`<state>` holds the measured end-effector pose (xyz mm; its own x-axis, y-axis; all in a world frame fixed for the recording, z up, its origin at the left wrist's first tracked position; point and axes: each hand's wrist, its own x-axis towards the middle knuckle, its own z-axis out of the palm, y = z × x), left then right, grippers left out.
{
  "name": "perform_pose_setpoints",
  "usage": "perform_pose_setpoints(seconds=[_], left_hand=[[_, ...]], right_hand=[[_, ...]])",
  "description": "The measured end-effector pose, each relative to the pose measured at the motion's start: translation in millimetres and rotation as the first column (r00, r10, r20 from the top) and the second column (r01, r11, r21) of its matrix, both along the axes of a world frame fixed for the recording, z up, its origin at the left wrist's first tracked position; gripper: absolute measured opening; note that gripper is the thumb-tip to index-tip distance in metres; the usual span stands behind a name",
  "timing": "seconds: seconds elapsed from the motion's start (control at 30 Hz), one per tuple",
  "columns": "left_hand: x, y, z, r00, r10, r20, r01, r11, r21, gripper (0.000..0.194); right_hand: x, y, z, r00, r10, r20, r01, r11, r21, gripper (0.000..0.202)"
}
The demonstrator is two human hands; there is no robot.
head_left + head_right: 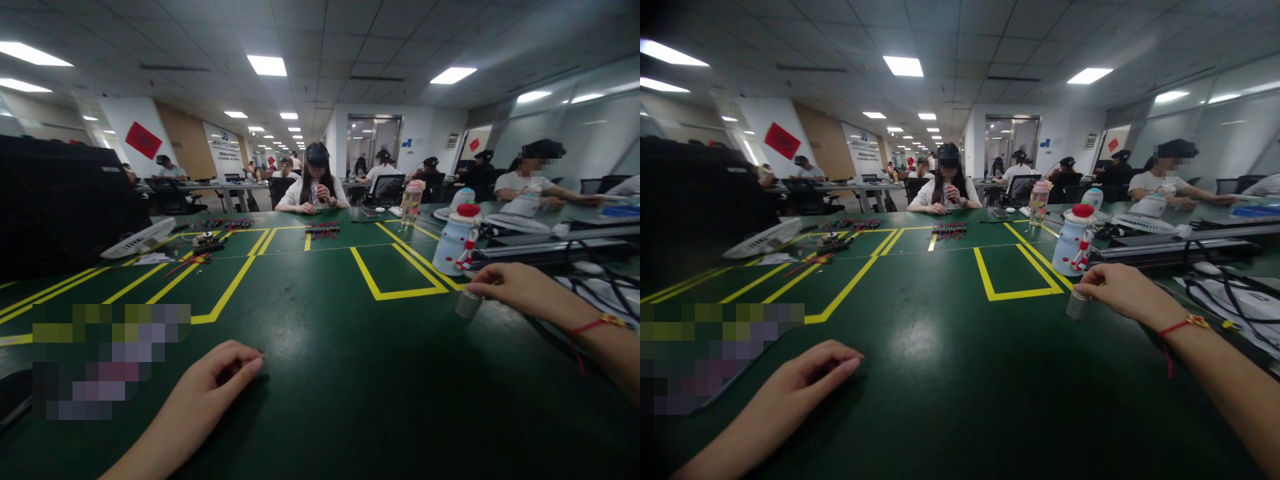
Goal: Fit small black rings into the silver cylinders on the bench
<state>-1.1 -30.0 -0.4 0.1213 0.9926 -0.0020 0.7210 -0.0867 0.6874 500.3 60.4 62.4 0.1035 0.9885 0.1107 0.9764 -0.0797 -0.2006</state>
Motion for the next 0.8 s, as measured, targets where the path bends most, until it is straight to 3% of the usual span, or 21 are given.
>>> perform_pose_setpoints(seconds=[0.43, 0.63, 0.8], left_hand=[[-2.2, 0.9, -1.9, 1.000, 0.003, -0.006, -0.003, 1.000, 0.006, 0.036], [-0.3, 0.1, -0.2, 1.000, 0.017, -0.010, -0.017, 1.000, 0.009, 0.035], [-0.2, 0.2, -0.2, 1.000, 0.016, 0.007, -0.016, 1.000, 0.013, 0.036]], right_hand=[[15.5, 8.4, -7.1, 0.996, 0.065, -0.055, -0.068, 0.997, -0.041, 0.029], [20.1, 11.2, -9.2, 0.998, 0.032, -0.052, -0.034, 0.999, -0.040, 0.047], [25.2, 13.6, -15.7, 0.996, 0.059, -0.066, -0.062, 0.997, -0.047, 0.046]])
